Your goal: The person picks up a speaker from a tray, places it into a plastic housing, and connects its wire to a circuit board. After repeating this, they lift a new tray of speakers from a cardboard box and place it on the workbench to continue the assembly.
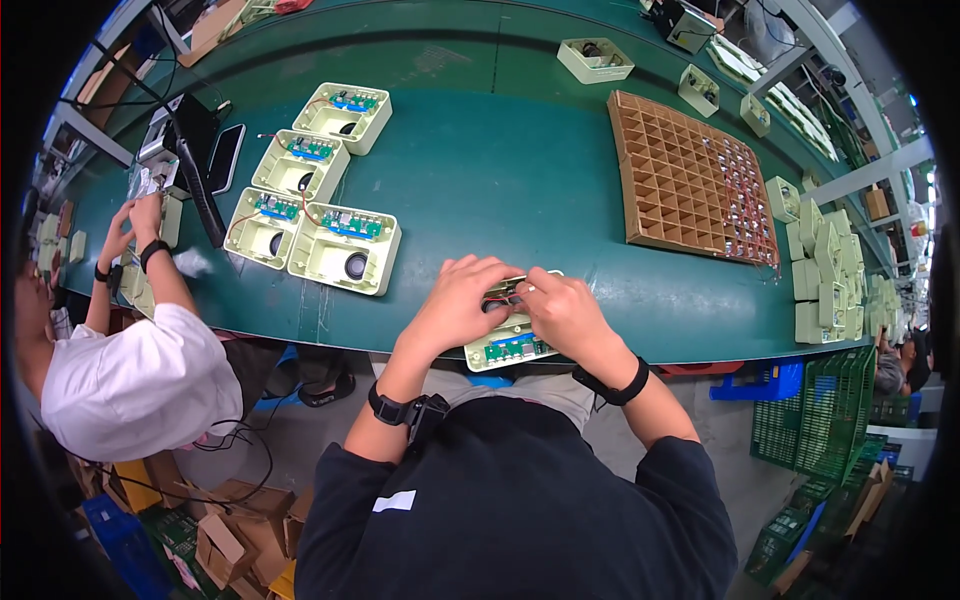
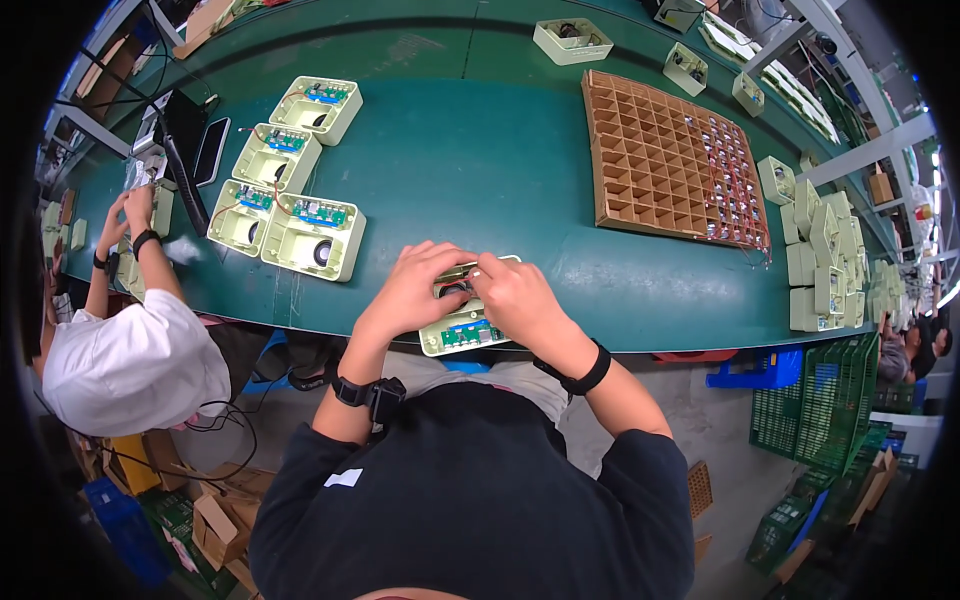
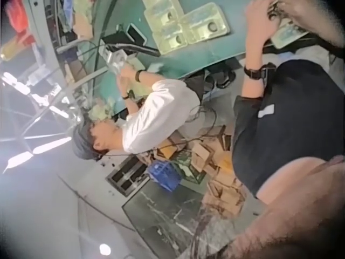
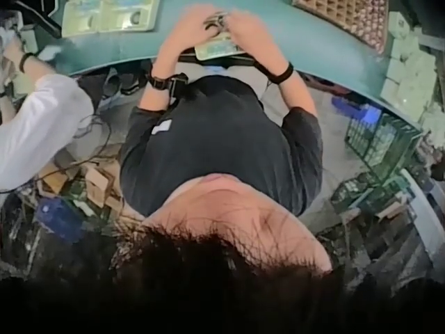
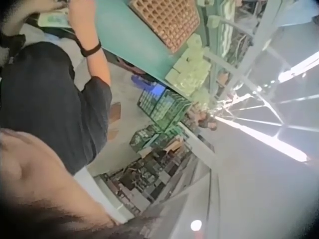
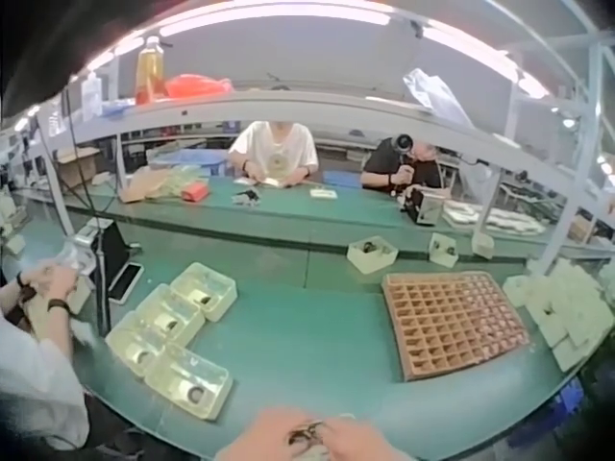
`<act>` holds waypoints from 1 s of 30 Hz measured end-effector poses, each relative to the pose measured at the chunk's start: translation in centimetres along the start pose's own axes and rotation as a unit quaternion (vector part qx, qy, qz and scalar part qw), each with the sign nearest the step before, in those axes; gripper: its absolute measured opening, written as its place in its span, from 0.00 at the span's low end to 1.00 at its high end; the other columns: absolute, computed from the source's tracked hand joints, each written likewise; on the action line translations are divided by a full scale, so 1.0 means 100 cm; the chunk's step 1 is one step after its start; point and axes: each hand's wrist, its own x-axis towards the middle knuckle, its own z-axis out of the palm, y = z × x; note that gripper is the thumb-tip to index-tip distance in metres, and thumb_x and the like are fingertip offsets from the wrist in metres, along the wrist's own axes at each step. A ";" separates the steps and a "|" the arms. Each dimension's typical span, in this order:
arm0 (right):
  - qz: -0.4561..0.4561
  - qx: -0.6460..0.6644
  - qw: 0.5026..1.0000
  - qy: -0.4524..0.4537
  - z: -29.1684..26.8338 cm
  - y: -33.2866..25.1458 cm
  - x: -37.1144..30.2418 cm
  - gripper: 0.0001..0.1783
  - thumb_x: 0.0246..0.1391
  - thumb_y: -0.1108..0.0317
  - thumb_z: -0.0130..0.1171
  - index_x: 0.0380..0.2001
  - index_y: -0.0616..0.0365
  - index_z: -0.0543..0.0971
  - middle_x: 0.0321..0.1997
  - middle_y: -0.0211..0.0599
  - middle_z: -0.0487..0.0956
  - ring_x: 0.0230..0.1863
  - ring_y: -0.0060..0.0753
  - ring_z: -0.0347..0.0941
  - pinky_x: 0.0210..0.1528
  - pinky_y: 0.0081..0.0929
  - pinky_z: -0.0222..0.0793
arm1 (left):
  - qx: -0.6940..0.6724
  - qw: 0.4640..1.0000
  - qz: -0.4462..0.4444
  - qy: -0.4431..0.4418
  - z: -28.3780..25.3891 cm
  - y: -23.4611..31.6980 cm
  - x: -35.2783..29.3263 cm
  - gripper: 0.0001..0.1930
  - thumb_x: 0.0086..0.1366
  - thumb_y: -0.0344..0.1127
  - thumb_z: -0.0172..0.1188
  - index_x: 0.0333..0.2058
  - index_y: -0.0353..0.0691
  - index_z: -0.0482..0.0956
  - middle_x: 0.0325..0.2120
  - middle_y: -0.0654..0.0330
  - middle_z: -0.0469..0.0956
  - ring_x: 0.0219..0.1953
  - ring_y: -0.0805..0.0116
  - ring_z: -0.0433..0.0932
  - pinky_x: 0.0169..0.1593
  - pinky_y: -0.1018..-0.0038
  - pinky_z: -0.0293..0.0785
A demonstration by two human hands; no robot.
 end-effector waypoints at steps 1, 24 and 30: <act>0.000 -0.007 1.000 -0.005 0.000 -0.002 0.000 0.09 0.44 0.76 0.70 0.29 0.59 0.79 0.31 0.38 0.73 0.27 0.46 0.79 0.28 0.43 0.76 | -0.004 1.000 0.006 0.005 0.001 0.000 0.000 0.23 0.55 0.34 0.70 0.51 0.47 0.82 0.45 0.63 0.82 0.48 0.57 0.76 0.55 0.60 0.67; 0.052 0.356 0.933 -0.030 -0.025 -0.030 0.005 0.17 0.50 0.84 0.65 0.44 0.61 0.88 0.41 0.41 0.87 0.39 0.36 0.85 0.43 0.30 0.80 | 0.008 1.000 0.013 0.026 0.005 -0.008 -0.002 0.29 0.48 0.39 0.79 0.51 0.49 0.83 0.46 0.64 0.82 0.49 0.56 0.78 0.57 0.61 0.68; 0.055 0.392 0.918 -0.034 -0.017 -0.027 0.004 0.16 0.51 0.86 0.63 0.42 0.61 0.89 0.41 0.41 0.87 0.40 0.36 0.84 0.42 0.29 0.79 | 0.001 1.000 -0.001 0.017 0.004 -0.006 -0.003 0.28 0.48 0.41 0.78 0.51 0.50 0.83 0.47 0.63 0.82 0.51 0.56 0.78 0.57 0.59 0.67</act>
